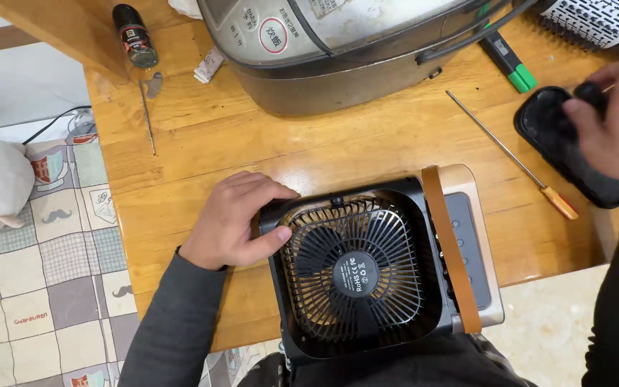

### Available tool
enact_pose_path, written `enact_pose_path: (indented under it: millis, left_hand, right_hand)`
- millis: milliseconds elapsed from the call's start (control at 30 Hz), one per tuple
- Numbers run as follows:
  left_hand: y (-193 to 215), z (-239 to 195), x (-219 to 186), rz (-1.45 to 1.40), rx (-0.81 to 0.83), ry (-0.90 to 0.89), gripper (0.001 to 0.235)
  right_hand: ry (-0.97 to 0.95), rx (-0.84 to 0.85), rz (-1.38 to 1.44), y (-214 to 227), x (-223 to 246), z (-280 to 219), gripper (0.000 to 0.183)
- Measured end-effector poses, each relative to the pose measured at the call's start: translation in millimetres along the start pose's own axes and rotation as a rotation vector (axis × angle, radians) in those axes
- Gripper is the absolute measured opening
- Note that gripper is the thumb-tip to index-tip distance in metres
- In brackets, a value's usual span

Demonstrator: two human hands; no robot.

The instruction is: The person uses a screwdriver to remove screws from the casing of a portable fan. They unscrew fasteners from multiple locations on the fan's body and place the screws into a small case on the table.

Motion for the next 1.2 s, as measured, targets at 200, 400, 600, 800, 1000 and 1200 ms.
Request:
enact_pose_path:
  millis: [200, 400, 600, 800, 1000, 1200]
  left_hand:
    - [-1.3, 0.4, 1.0, 0.002, 0.003, -0.009, 0.044]
    - [-0.7, -2.0, 2.8, 0.011, -0.005, 0.009, 0.04]
    - [-1.8, -1.9, 2.9, 0.03, -0.006, -0.007, 0.042]
    - [1.2, -0.3, 1.1, -0.004, -0.006, 0.006, 0.042]
    - [1.4, -0.9, 1.6, 0.005, -0.002, 0.019, 0.042]
    - [11.0, 6.5, -12.4, -0.013, -0.007, 0.0, 0.039]
  right_hand:
    - [-0.017, -0.033, 0.043, -5.8, -29.4, 13.0, 0.024]
    - [-0.01, -0.019, 0.101, -24.5, -45.7, 12.9, 0.031]
    - [-0.004, 0.019, 0.025, -23.2, -43.0, 10.0, 0.033]
    - [-0.038, -0.015, 0.04, 5.9, 45.1, -30.8, 0.044]
    - [-0.074, 0.139, -0.299, 18.3, 116.8, -91.7, 0.033]
    - [-0.154, 0.187, -0.185, 17.6, 93.1, -113.8, 0.031]
Point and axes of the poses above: each hand's wrist, its own z-axis towards the middle knuckle, its own y-axis out of the back of the hand, x = y × z, the point moved 5 cm from there along z, towards the middle knuckle, and after that the axes turned 8 degrees about z, right-handed, at the moved point
